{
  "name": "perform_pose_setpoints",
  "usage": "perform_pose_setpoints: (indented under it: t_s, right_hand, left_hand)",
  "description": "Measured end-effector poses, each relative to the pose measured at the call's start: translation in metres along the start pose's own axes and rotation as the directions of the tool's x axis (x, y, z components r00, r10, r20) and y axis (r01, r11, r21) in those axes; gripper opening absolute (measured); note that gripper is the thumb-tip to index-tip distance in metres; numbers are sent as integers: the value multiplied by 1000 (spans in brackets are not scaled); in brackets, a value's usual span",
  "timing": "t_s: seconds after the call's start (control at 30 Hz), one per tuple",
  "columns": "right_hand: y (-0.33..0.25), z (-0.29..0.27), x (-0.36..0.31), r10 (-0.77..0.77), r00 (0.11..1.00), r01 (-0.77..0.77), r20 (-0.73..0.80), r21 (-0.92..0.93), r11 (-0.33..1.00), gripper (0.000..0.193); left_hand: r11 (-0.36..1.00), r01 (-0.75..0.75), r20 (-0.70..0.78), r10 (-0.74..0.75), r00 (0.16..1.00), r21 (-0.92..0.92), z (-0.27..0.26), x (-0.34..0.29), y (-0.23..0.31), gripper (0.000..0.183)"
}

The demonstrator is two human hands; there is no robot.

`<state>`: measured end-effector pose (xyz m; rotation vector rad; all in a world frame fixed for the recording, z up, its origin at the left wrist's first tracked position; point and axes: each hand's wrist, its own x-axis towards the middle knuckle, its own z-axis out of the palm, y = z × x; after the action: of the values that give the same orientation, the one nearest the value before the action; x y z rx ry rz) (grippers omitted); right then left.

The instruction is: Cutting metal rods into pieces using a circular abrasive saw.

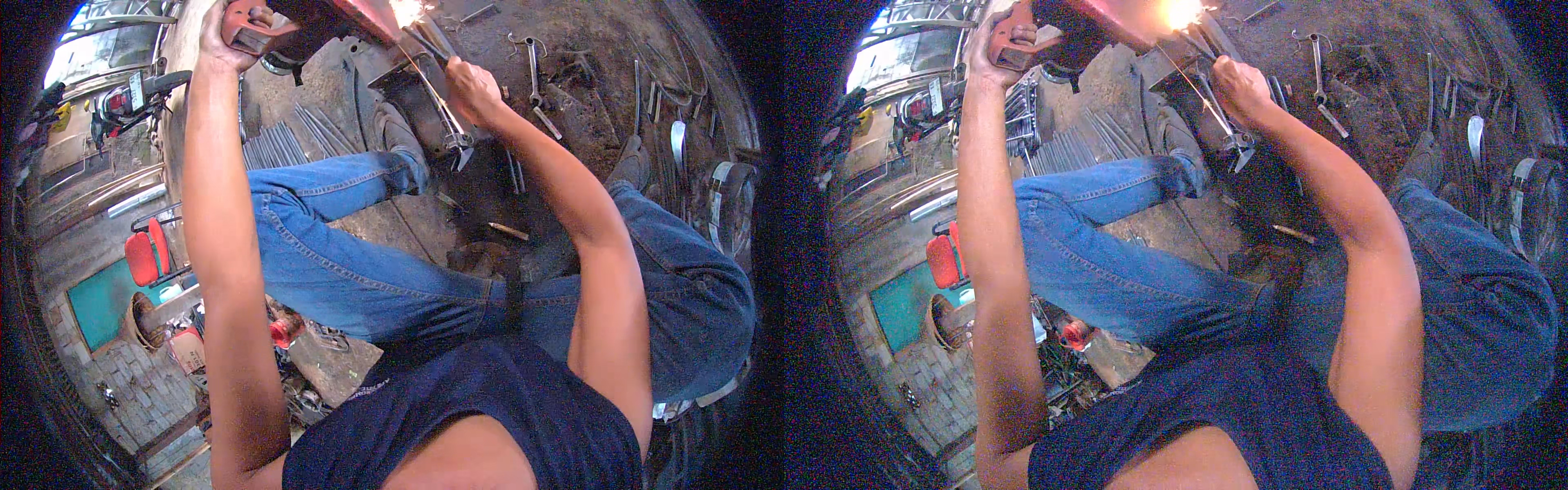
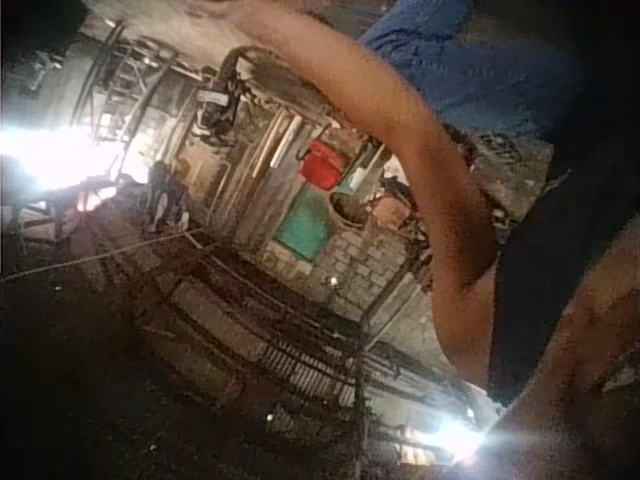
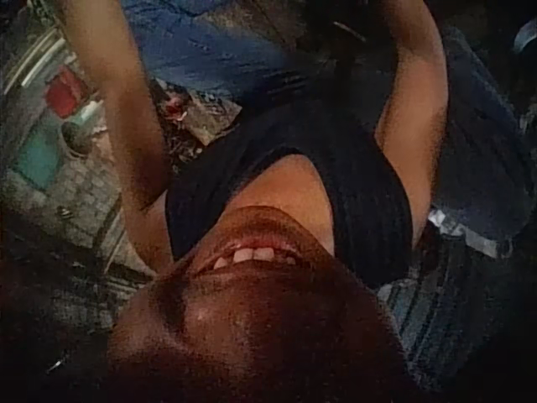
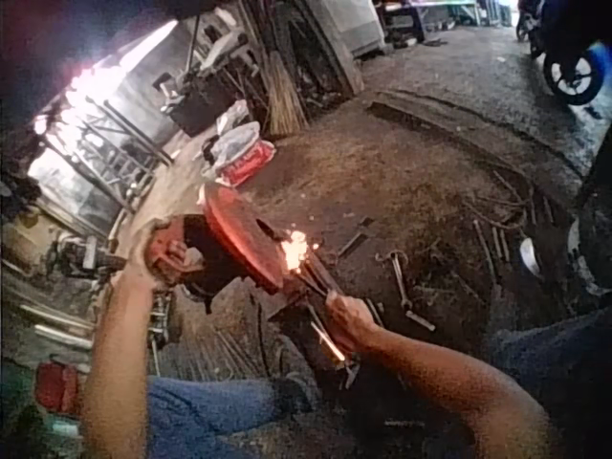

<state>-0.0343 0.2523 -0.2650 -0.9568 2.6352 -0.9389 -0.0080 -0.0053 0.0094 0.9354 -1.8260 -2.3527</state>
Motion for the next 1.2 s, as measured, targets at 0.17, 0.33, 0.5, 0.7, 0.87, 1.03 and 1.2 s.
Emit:
perform_pose_setpoints:
  t_s: [0.17,0.33,0.5,0.7,0.87,1.03,1.2]
  right_hand:
    - [2,1,-2,-22,1000,21,-18,-21,1000,16]
    - [3,-2,-3,-31,999,31,15,-1,1000,16]
    - [-3,-7,-6,-23,999,24,42,-6,1000,16]
    - [-2,-8,-15,13,999,-18,42,111,994,17]
    - [16,17,-3,-99,994,109,-57,226,968,16]
    - [36,25,7,181,946,-321,268,840,437,30]
    - [44,0,1,152,934,-355,323,891,284,33]
  left_hand:
    - [997,-82,-140,81,987,5,16,-7,-5,30]
    - [992,-84,-201,63,977,-98,24,-9,-6,26]
    - [985,-157,-183,143,973,-65,7,-3,-9,25]
    - [983,144,178,-121,976,-118,-16,15,5,31]
    - [993,64,178,-47,983,-94,-12,13,2,36]
    - [993,57,-24,-55,998,102,-3,3,0,38]
    - [998,36,36,-38,999,57,-8,6,-4,37]
